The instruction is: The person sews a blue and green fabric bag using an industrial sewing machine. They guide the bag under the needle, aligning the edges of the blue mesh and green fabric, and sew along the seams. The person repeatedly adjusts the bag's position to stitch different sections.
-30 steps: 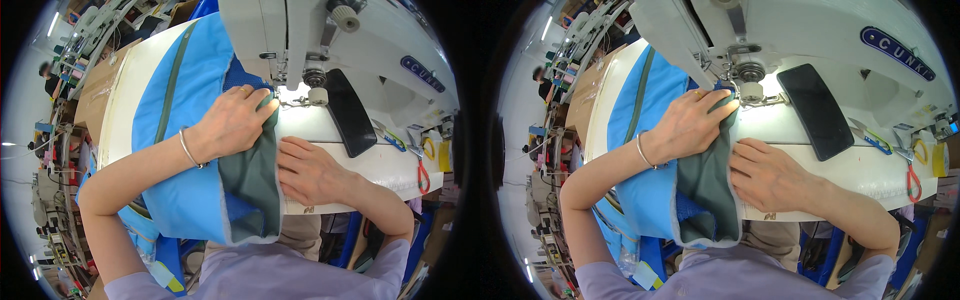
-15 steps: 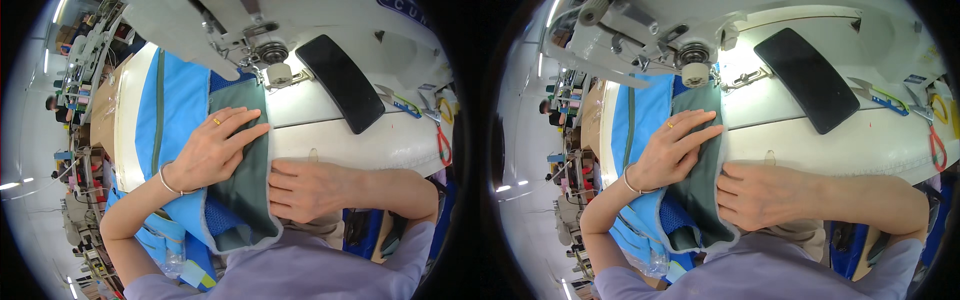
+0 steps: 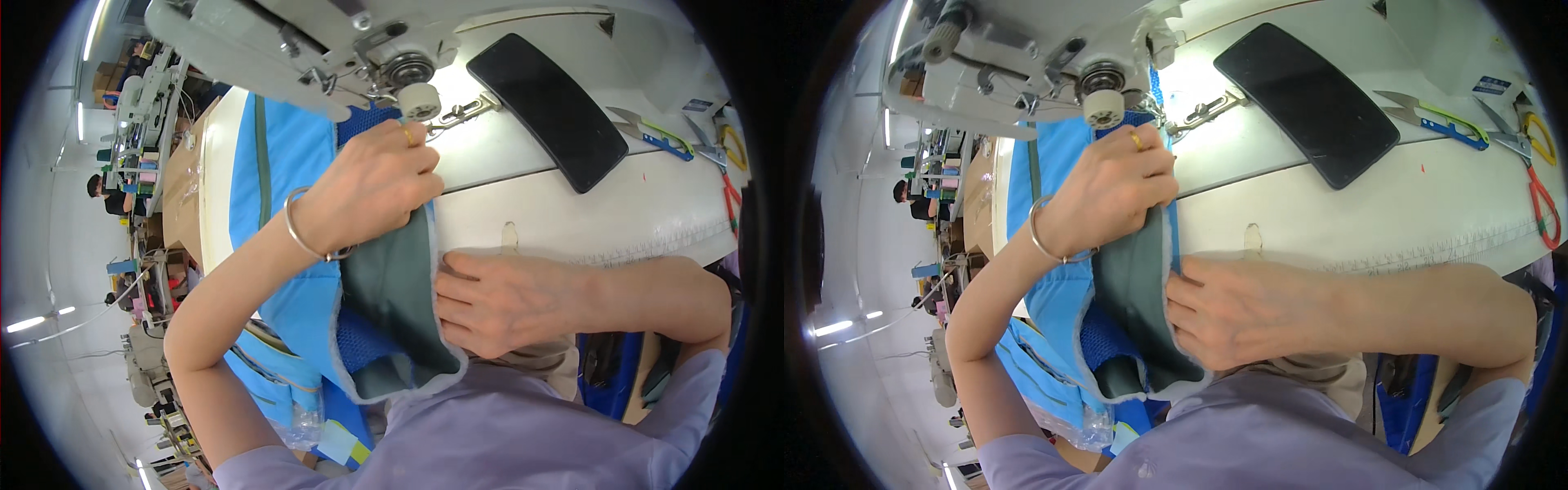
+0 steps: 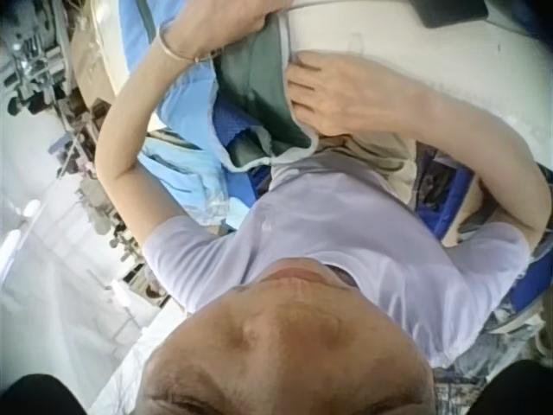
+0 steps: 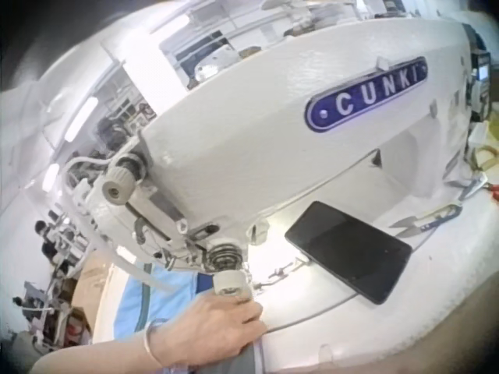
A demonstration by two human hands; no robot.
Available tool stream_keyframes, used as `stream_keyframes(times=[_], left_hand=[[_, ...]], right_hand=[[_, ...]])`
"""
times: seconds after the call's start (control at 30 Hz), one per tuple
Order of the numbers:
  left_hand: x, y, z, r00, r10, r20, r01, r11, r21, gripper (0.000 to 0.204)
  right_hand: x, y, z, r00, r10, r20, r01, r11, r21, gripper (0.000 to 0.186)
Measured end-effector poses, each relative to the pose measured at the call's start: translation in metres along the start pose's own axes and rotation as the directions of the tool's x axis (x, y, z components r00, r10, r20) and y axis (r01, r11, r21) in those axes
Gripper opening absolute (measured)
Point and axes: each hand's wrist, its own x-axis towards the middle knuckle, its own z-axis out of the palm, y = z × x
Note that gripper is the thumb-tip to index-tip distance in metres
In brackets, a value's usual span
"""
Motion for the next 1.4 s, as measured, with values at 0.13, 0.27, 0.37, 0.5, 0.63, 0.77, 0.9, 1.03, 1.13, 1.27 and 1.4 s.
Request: stream_keyframes(times=[0.13,0.27,0.37,0.5,0.63,0.77,0.9,1.03,1.13,1.27,1.4], left_hand=[[-0.009,0.029,-0.002,0.997,-0.072,0.013,0.073,0.988,-0.134,0.018],[-0.027,0.066,0.007,0.958,-0.284,-0.04,0.257,0.912,-0.32,0.024],[-0.036,0.071,0.007,0.959,-0.281,-0.044,0.264,0.937,-0.231,0.043],[-0.036,0.081,0.011,0.905,-0.368,-0.213,0.336,0.926,-0.172,0.056],[-0.039,0.052,0.011,0.938,-0.271,-0.215,0.264,0.963,-0.058,0.049],[-0.023,0.037,0.0,0.916,-0.353,-0.189,0.348,0.935,-0.061,0.024],[-0.01,0.052,-0.001,0.725,-0.688,-0.023,0.664,0.708,-0.24,0.022],[-0.016,0.062,0.012,0.589,-0.801,-0.103,0.727,0.581,-0.365,0.03],[-0.028,0.06,0.015,0.554,-0.829,-0.071,0.735,0.528,-0.424,0.036],[-0.024,0.046,-0.007,0.823,-0.541,-0.175,0.557,0.829,0.053,0.041],[-0.007,0.064,-0.01,0.911,-0.403,-0.09,0.406,0.832,0.377,0.039]], right_hand=[[-0.002,-0.002,0.004,1.0,-0.003,-0.005,0.002,1.0,-0.026,0.012],[-0.004,-0.002,0.001,1.0,-0.009,-0.004,0.008,0.995,-0.096,0.014],[-0.005,-0.004,0.002,1.0,0.002,0.006,-0.002,0.994,-0.107,0.015],[-0.004,-0.003,-0.001,0.998,0.004,0.061,-0.001,0.999,-0.053,0.014],[-0.003,0.001,-0.001,0.999,-0.004,0.05,0.003,1.0,0.004,0.013],[-0.004,0.003,0.0,0.999,-0.004,0.051,0.002,0.999,0.043,0.013],[-0.005,0.002,0.0,0.997,0.006,0.072,-0.011,0.998,0.062,0.015],[-0.007,0.001,0.002,0.998,0.013,0.056,-0.018,0.995,0.096,0.018],[-0.007,0.002,0.004,1.0,0.011,0.02,-0.013,0.994,0.108,0.018],[-0.008,0.004,0.006,1.0,0.013,0.022,-0.015,0.995,0.102,0.017],[-0.009,0.004,0.006,0.998,0.0,0.055,-0.005,0.997,0.081,0.015]])
